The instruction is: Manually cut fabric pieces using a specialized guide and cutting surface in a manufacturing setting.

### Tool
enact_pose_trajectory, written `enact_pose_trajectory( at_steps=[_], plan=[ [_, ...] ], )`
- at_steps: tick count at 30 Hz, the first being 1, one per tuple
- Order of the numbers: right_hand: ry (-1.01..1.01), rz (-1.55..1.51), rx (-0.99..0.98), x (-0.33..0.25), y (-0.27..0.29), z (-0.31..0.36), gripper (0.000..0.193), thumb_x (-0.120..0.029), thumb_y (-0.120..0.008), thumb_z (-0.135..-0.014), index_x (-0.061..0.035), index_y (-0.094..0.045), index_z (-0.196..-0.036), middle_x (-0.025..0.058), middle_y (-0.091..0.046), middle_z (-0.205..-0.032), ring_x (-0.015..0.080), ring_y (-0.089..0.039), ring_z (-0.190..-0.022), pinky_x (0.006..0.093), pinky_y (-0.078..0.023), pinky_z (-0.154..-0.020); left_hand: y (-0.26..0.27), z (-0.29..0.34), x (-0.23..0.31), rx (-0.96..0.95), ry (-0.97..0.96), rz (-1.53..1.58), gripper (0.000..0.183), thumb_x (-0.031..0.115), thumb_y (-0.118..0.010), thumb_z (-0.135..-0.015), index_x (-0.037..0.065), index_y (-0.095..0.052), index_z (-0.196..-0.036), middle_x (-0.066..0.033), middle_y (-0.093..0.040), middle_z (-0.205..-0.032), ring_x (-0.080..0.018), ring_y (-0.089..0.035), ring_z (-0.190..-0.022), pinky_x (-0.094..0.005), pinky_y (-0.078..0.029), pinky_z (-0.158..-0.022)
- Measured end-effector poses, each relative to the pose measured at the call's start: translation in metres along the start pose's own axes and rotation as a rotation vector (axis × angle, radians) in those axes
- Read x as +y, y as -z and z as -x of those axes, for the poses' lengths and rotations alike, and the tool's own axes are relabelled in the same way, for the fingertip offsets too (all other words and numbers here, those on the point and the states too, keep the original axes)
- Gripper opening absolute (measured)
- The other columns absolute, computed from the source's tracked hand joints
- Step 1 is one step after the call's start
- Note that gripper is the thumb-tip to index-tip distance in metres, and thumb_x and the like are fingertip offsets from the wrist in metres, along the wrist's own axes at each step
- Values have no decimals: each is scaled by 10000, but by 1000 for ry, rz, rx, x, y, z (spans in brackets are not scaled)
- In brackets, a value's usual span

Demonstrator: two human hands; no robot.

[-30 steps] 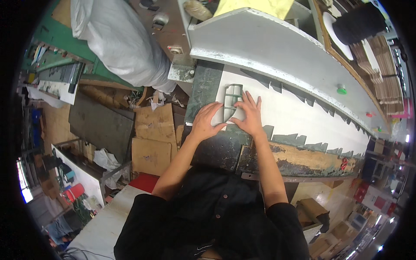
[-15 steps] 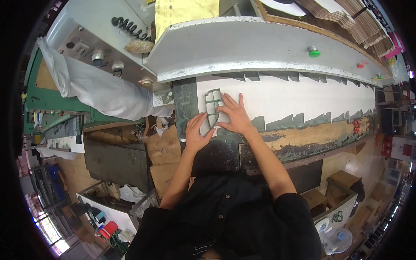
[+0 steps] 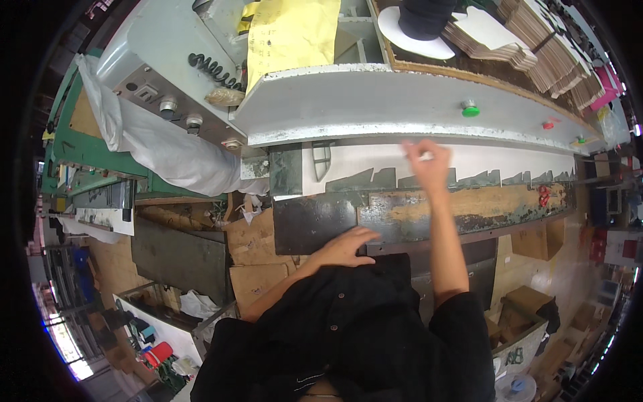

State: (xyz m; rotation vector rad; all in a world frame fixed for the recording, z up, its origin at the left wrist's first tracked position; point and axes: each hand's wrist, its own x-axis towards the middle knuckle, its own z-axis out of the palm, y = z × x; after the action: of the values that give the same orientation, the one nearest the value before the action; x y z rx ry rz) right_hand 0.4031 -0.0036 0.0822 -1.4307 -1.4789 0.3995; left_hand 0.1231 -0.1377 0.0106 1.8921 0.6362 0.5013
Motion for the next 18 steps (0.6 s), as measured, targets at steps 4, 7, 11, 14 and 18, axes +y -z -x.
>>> enact_pose_trajectory(
  at_steps=[4,7,11,14,18],
  plan=[
    [-129,81,115,-6,68,-74,504,-342,-743,-1076,-9,-713,-699,56,-709,-638,104,-660,-581,284,-516,-596,-15,-25,-9,55,87,-35,481,161,-841,-906,42,-705,-1352,-195,-669,-1264,-414,-627,-1251,-464,-513,-1092],
    [-249,-195,-36,10,90,-97,483,-361,-763,-1061,-9,-727,-734,48,-693,-624,113,-671,-579,271,-511,-574,-19,-36,-23,176,42,-119,441,103,-826,-878,33,-720,-1300,-187,-682,-1169,-416,-645,-1150,-479,-532,-1005],
    [-83,-355,-10,16,88,-82,364,-264,-805,-1034,-7,-739,-785,27,-690,-636,111,-691,-625,264,-509,-579,-10,-37,-37,284,86,-164,443,72,-829,-869,43,-734,-1301,-198,-686,-1160,-427,-644,-1111,-484,-534,-978],
    [-148,-268,693,97,152,-93,260,-216,-801,-1023,-6,-720,-1153,116,-765,-960,168,-739,-773,318,-564,-665,-17,-39,-32,378,80,-180,426,47,-817,-863,33,-742,-1282,-189,-685,-1136,-425,-642,-1091,-481,-534,-958],
    [-354,394,1031,212,280,-125,733,-476,-852,-926,19,-607,-1407,214,-730,-1281,374,-688,-1208,480,-524,-1061,-14,-51,-27,349,73,-174,415,46,-809,-868,24,-738,-1277,-184,-681,-1110,-422,-642,-1085,-474,-535,-948]
  ],
)
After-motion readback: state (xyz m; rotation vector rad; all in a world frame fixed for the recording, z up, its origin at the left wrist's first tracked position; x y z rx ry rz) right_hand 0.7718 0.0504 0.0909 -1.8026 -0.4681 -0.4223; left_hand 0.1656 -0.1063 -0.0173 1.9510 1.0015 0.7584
